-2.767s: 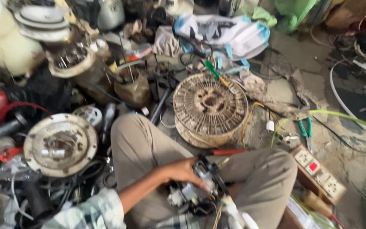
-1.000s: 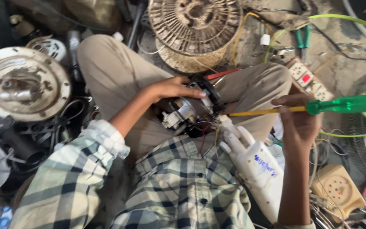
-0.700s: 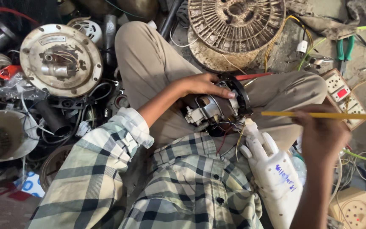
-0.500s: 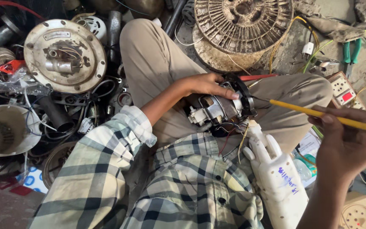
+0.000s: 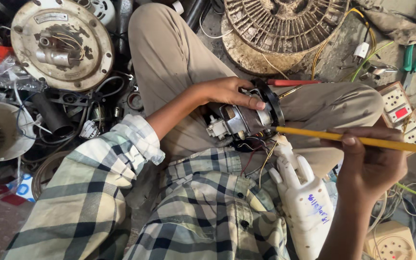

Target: The person sits on the floor and uses a screwdriver to disassemble a fan motor. They remove the outer casing and then use pliers to strip the insulation from the motor's wires.

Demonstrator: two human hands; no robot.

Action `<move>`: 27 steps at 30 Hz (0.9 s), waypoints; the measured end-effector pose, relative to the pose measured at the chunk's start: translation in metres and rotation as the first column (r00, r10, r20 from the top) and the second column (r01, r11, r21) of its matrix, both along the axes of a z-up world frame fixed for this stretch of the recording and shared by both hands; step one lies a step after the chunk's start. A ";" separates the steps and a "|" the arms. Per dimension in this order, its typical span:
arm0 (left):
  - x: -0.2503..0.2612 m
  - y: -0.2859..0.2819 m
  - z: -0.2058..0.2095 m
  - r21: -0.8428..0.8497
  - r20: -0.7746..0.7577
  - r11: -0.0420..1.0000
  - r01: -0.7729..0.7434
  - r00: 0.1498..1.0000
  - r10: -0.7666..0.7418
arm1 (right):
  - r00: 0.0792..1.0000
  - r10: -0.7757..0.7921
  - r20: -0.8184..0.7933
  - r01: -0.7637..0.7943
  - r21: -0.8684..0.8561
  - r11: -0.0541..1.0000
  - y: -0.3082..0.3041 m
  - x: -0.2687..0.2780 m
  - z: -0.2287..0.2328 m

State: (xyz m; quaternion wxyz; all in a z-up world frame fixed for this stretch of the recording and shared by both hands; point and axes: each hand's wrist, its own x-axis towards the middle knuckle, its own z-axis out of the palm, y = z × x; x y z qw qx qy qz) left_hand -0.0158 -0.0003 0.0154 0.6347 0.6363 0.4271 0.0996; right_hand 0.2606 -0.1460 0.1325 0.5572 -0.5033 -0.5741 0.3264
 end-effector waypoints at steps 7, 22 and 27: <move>-0.001 -0.001 0.006 0.022 -0.006 1.000 0.005 1.000 -0.005 | 0.993 0.121 -0.004 -0.121 -0.020 0.992 0.012 0.004 -0.013; 0.000 0.000 0.001 0.038 -0.033 0.999 0.000 0.999 0.001 | 0.983 0.181 0.012 -0.181 -0.004 0.984 0.013 0.004 -0.009; 0.002 0.000 0.004 -0.010 -0.065 1.000 0.026 0.998 -0.027 | 0.979 0.192 0.066 -0.194 0.028 0.981 0.013 0.004 -0.009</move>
